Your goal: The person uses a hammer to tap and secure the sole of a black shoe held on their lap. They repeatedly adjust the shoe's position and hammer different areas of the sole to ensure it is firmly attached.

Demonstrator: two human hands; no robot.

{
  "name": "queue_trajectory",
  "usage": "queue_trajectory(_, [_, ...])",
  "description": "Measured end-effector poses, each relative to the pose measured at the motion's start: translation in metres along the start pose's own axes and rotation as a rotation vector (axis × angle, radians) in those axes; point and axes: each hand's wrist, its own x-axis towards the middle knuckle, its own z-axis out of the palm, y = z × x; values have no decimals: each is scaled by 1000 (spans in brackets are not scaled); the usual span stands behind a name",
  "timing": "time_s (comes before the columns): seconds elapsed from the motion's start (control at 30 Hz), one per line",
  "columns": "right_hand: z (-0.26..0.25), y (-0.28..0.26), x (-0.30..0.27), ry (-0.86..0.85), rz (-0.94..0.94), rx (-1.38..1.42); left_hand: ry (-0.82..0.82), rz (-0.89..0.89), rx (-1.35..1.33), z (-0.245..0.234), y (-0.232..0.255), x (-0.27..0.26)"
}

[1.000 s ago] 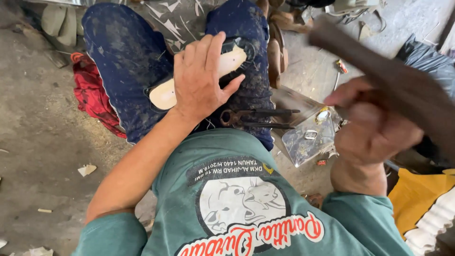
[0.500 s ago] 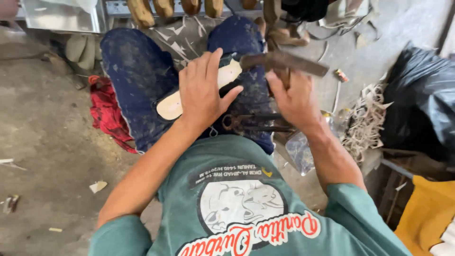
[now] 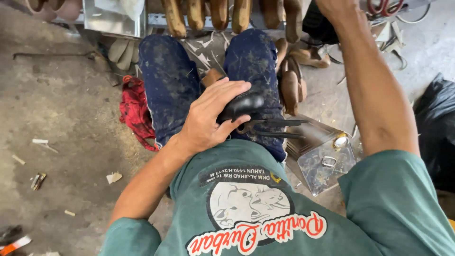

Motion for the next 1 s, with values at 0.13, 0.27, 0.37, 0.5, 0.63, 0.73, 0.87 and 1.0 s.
queue_trajectory(0.13, [-2, -45, -40, 26, -19, -38, -83, 18, 61, -17, 18, 10])
queue_trajectory(0.27, [10, -130, -177, -473, 217, 108, -191, -175, 175, -1, -4, 23])
queue_trajectory(0.37, [14, -153, -223, -351, 335, 184, -298, -341, 254, 30, -50, 19])
queue_trajectory(0.5, [2, -142, -223, -526, 763, 895, -311, -321, 296, 40, -59, 24])
queue_trajectory(0.63, [-31, -150, -174, -637, 725, 1172, -294, -325, 270, 37, -52, 26])
queue_trajectory(0.73, [-36, -155, -146, -521, 756, 819, -337, -268, 183, 26, -48, 32])
queue_trajectory(0.87, [-47, -140, -117, -616, 674, 774, -390, -341, 83, 18, -43, 37])
queue_trajectory(1.0, [-47, -118, -98, -875, 452, 538, -371, -263, 89, 22, -48, 32])
